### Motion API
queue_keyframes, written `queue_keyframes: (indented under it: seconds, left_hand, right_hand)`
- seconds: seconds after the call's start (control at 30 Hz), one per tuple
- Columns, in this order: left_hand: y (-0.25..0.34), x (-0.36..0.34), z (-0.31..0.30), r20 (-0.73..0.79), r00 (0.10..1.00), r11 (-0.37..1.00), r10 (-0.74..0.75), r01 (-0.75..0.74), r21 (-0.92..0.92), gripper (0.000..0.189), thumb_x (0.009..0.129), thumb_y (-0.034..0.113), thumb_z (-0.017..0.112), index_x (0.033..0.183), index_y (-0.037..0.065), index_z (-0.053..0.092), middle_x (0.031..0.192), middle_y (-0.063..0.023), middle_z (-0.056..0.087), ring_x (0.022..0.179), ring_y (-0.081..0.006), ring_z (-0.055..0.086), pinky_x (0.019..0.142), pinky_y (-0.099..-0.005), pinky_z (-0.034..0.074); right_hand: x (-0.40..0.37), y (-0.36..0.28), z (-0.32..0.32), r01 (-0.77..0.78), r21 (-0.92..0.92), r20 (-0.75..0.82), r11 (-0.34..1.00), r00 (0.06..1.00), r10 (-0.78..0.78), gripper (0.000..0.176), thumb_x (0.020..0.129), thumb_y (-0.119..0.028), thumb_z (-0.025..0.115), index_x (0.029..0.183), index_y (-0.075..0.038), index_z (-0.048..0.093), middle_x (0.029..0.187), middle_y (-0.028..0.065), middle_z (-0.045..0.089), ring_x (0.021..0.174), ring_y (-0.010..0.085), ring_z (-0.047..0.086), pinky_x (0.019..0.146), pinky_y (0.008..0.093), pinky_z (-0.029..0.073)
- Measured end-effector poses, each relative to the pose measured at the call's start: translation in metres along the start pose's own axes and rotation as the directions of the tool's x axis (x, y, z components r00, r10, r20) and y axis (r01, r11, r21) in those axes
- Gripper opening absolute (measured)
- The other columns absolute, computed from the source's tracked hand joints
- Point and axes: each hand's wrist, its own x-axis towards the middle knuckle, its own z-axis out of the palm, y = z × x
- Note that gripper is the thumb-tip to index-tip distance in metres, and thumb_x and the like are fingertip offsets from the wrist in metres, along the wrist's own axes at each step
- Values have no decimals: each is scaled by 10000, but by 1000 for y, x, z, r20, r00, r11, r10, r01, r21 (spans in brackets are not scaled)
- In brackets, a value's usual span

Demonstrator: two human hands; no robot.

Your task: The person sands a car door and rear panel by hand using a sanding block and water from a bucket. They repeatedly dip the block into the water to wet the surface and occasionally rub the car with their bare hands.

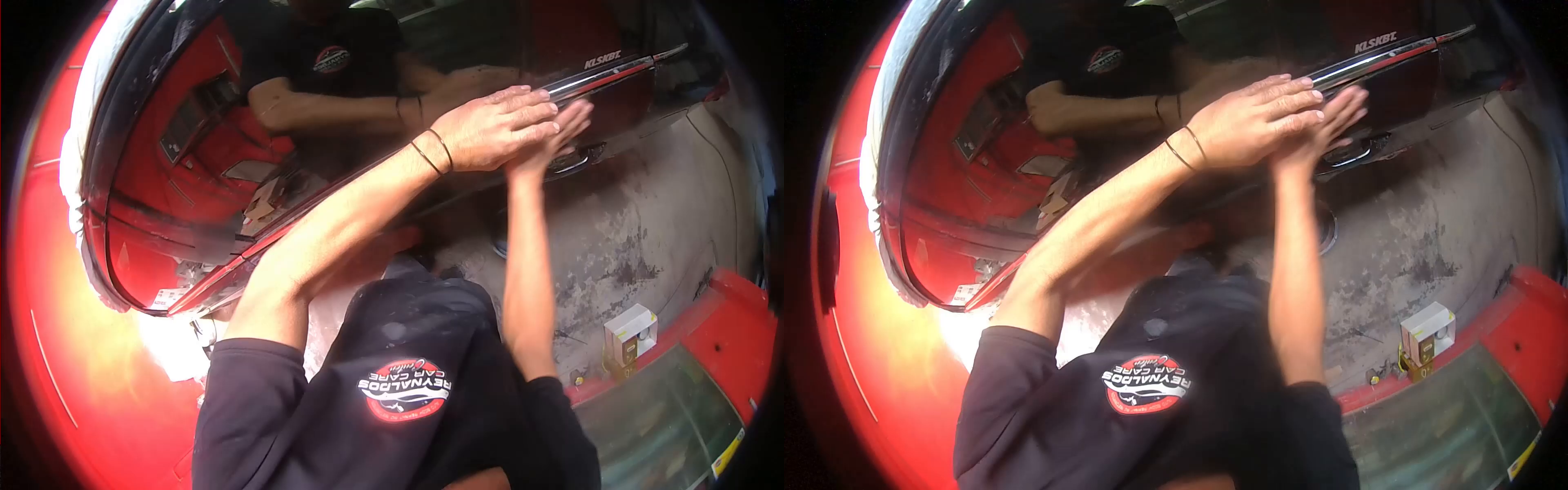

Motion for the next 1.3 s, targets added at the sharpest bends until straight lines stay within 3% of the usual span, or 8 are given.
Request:
queue_keyframes:
  seconds: [0.13,0.33,0.4,0.5,0.7,0.9,1.17,1.3]
  left_hand:
    - [28,17,-125,-314,948,975,-56,120,188,361,813,5,726,1164,45,801,1257,-141,771,1241,-370,711,1054,-510,527]
    - [-30,-68,-366,-559,829,659,-3,422,622,236,1043,182,691,1209,83,825,1116,-181,810,1057,-374,767,959,-429,603]
    - [-82,-116,-426,-466,873,303,-147,488,818,271,1073,222,633,1233,98,813,1140,-202,804,1031,-372,771,913,-428,619]
    - [-112,-139,-434,-202,897,-106,-392,174,979,314,1083,185,584,1321,101,771,1256,-158,790,1126,-339,759,950,-423,618]
    - [-95,-164,-388,-73,932,85,-354,110,990,324,1086,192,578,1339,106,761,1262,-158,788,1134,-340,758,955,-430,616]
    - [-55,-200,-364,-65,961,313,-267,150,938,334,1089,200,573,1358,111,751,1268,-158,786,1142,-342,756,961,-437,614]
    - [-19,-224,-358,-61,971,417,-231,155,895,349,1092,210,566,1382,117,737,1277,-158,784,1153,-344,754,968,-445,610]
    - [-46,-202,-369,-64,977,362,-204,136,922,357,1094,216,562,1394,120,730,1281,-158,783,1158,-345,752,971,-450,609]
  right_hand:
    - [-17,1,-21,68,-72,134,995,989,-58,781,1186,-549,313,1793,-105,103,1875,162,42,1717,448,6,1262,810,46]
    - [39,-1,-42,-86,-70,130,994,987,94,811,1181,-597,267,1793,-102,72,1877,150,9,1720,420,-32,1273,807,66]
    - [-41,-32,-19,-37,-67,160,997,986,48,776,1195,-510,290,1790,-89,25,1870,185,-27,1713,443,-55,1276,803,55]
    - [-109,-31,6,13,-78,227,997,974,5,800,1197,-537,255,1784,-71,-23,1864,199,-70,1710,444,-83,1286,784,43]
    - [25,17,-33,-58,-47,174,997,982,66,848,1173,-629,152,1783,-54,20,1869,184,-28,1721,404,-55,1312,736,13]
    - [-212,-62,22,94,-98,287,991,956,-63,779,1196,-436,334,1784,-56,-6,1859,234,-24,1721,404,-31,1294,768,80]
    - [-55,-52,-11,18,-128,157,992,988,2,801,1198,-515,288,1771,-7,51,1847,264,6,1718,419,-1,1329,711,52]
    - [-230,-84,31,198,-103,268,975,949,-164,811,1185,-527,324,1781,-37,76,1851,253,31,1708,468,19,1329,705,-3]
